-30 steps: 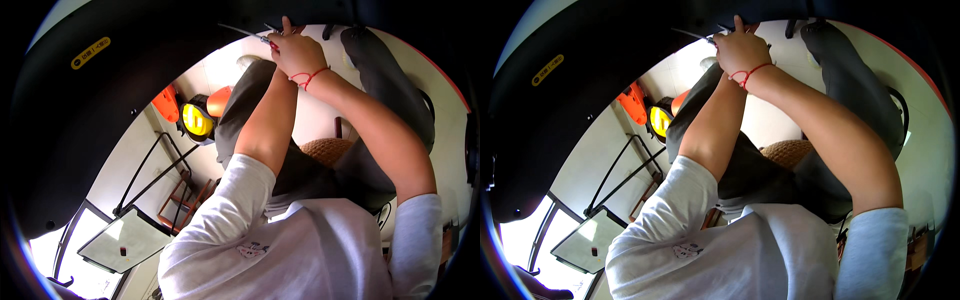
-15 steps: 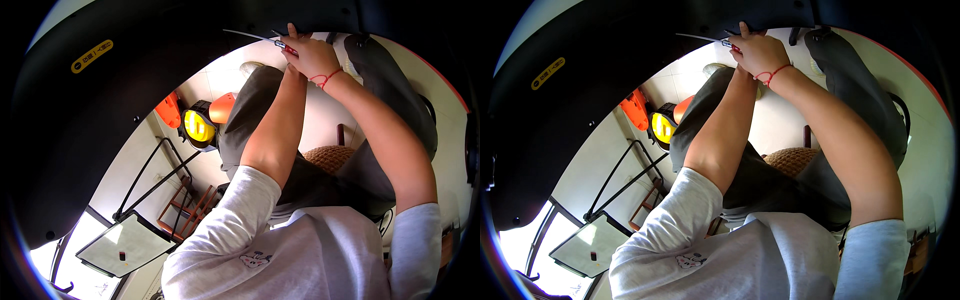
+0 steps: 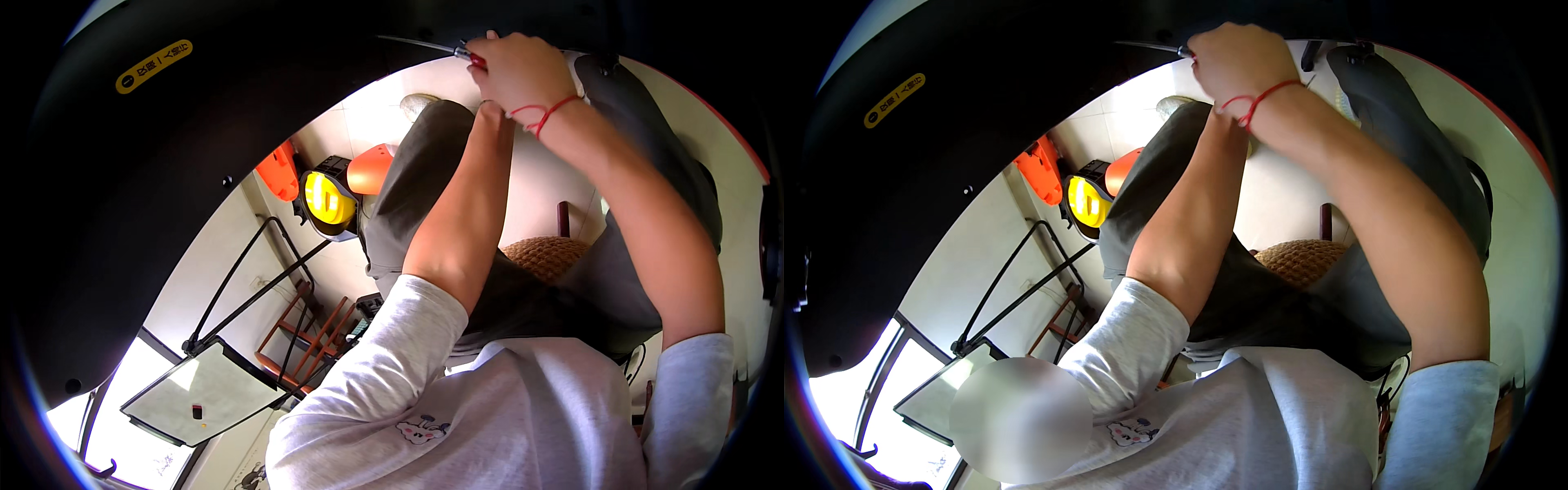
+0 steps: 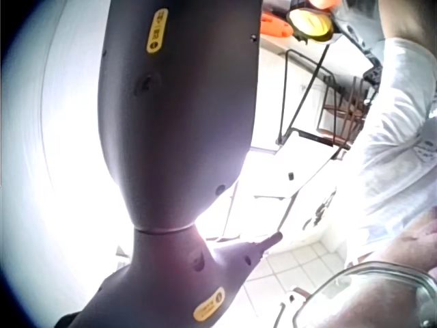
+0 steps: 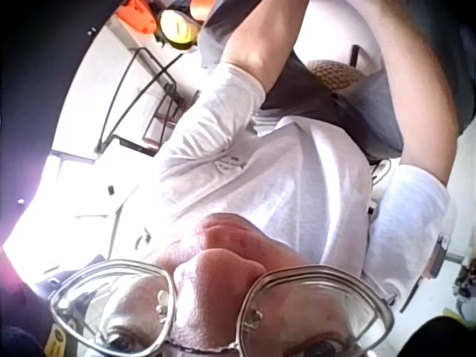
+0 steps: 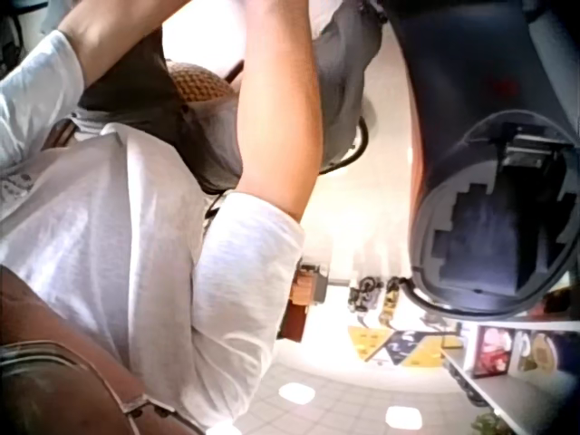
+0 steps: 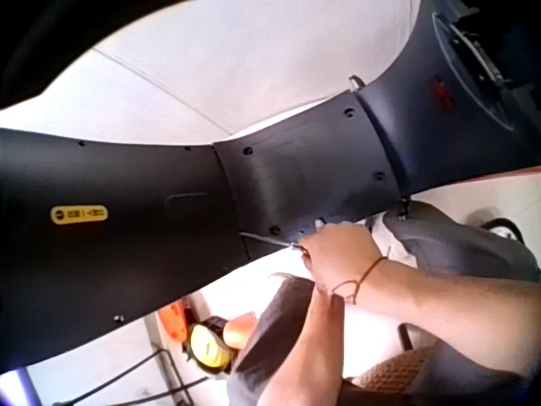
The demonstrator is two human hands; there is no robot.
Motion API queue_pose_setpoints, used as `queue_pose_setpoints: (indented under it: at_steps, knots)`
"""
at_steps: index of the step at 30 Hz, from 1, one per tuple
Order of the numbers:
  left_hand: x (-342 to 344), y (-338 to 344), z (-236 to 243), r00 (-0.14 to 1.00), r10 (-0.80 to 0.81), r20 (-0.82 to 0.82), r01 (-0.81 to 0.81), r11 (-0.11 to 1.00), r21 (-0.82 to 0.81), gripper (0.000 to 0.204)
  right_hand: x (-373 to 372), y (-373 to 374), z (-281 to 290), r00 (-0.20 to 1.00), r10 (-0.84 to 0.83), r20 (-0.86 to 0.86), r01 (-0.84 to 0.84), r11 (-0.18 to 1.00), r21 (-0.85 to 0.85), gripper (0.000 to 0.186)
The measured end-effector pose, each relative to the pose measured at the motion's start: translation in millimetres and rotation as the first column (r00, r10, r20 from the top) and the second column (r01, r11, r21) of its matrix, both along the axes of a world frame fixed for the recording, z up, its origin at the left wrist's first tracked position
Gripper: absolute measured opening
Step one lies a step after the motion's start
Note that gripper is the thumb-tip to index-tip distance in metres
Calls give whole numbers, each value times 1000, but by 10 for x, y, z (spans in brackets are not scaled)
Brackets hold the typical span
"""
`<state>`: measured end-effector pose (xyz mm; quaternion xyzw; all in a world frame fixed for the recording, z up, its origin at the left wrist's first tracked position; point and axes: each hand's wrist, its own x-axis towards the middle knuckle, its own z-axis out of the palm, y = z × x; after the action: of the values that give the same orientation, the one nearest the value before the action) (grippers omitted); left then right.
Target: The person uses a screwdriver to remove screws from the inner plastic fairing of a scooter, then removes the fairing panel to reveal the battery compartment, and finally reconnects a cable inside the battery area.
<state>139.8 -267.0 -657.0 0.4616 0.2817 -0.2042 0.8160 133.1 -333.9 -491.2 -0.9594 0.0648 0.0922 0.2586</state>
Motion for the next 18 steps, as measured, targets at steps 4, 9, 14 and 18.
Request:
queue_pose_setpoints:
  at_steps: [4,9,14,18]
  knots:
    - [25,58,-4,1000,5,-10,-5,1000,19,36,-149,345,-87,998,-56,-16,54,995,-80,18]
    - [-32,36,19,999,-5,-42,6,1000,25,38,-205,443,-19,996,-83,-12,82,993,-90,23]
    - [-63,32,59,998,-15,-68,17,999,33,40,-110,553,-99,997,-78,4,76,964,-254,23]
    - [-59,34,94,996,-25,-87,29,999,39,41,-121,548,-72,992,-62,-110,56,997,-54,24]
